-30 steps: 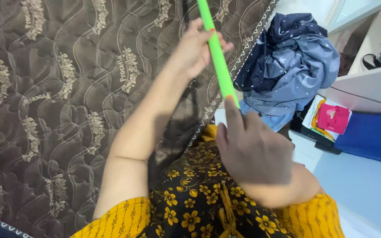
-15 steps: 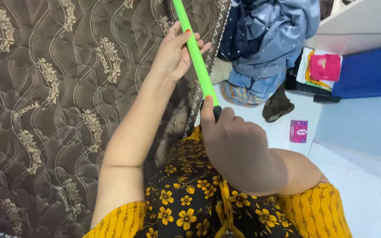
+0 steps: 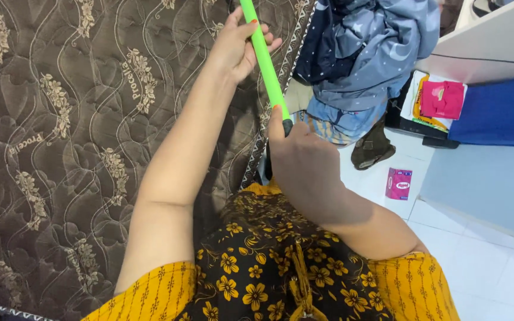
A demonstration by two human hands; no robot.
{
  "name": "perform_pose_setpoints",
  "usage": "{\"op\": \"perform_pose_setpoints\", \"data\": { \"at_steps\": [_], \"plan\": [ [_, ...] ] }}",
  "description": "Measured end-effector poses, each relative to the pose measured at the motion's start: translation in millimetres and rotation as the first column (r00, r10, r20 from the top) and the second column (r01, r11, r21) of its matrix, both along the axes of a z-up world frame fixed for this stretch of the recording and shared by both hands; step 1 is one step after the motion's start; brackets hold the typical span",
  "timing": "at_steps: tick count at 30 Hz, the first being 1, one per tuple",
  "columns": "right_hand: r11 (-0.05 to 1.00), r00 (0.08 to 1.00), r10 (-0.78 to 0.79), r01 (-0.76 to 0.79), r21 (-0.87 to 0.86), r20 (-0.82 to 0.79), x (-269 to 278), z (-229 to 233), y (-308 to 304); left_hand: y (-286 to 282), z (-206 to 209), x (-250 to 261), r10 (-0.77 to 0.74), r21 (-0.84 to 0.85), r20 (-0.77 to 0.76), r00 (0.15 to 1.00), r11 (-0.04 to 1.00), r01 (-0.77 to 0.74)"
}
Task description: Beating a mattress with a stick to remove dust and clean it.
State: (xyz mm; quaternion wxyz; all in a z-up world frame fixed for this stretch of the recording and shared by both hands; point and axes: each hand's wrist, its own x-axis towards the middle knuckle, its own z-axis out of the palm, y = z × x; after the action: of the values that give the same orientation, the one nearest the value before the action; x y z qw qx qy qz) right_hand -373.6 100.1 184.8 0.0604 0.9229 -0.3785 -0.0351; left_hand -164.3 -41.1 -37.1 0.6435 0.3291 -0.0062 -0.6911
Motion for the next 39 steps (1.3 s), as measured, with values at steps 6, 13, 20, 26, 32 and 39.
{"op": "perform_pose_setpoints", "data": {
  "at_steps": [6, 13, 20, 26, 32, 39],
  "plan": [
    [0.998, 0.999, -0.032, 0.032, 0.052, -0.003, 10.2, -18.6, -5.3, -4.2, 0.7, 12.3, -0.015, 0.017, 0.001, 1.0, 1.0, 0.015],
    [0.997, 0.997, -0.047, 0.043, 0.066, 0.059, 20.0, -35.3, -7.7, -10.4, -8.2, 26.5, -0.063, -0.009, 0.006, 0.998, 0.998, 0.063],
    [0.995, 0.999, -0.04, 0.041, -0.09, 0.01, 31.6, -40.9, -2.7, -12.5, -11.8, 35.4, -0.051, 0.02, 0.022, 0.998, 0.999, 0.05],
    [0.991, 0.972, -0.056, 0.083, -0.109, 0.23, 33.6, -13.1, 11.5, -3.9, 5.9, 38.9, -0.062, -0.114, -0.04, 0.997, 0.992, 0.057],
    [1.0, 0.92, -0.013, 0.008, 0.012, 0.393, 16.5, 57.5, 47.8, 41.9, 57.7, 4.2, -0.053, -0.194, -0.025, 0.998, 0.98, 0.047],
    [0.995, 0.967, -0.096, 0.096, 0.015, 0.238, -10.8, 100.2, 84.6, 76.6, 96.5, -50.3, -0.109, -0.143, 0.049, 0.993, 0.983, 0.115]
  ]
}}
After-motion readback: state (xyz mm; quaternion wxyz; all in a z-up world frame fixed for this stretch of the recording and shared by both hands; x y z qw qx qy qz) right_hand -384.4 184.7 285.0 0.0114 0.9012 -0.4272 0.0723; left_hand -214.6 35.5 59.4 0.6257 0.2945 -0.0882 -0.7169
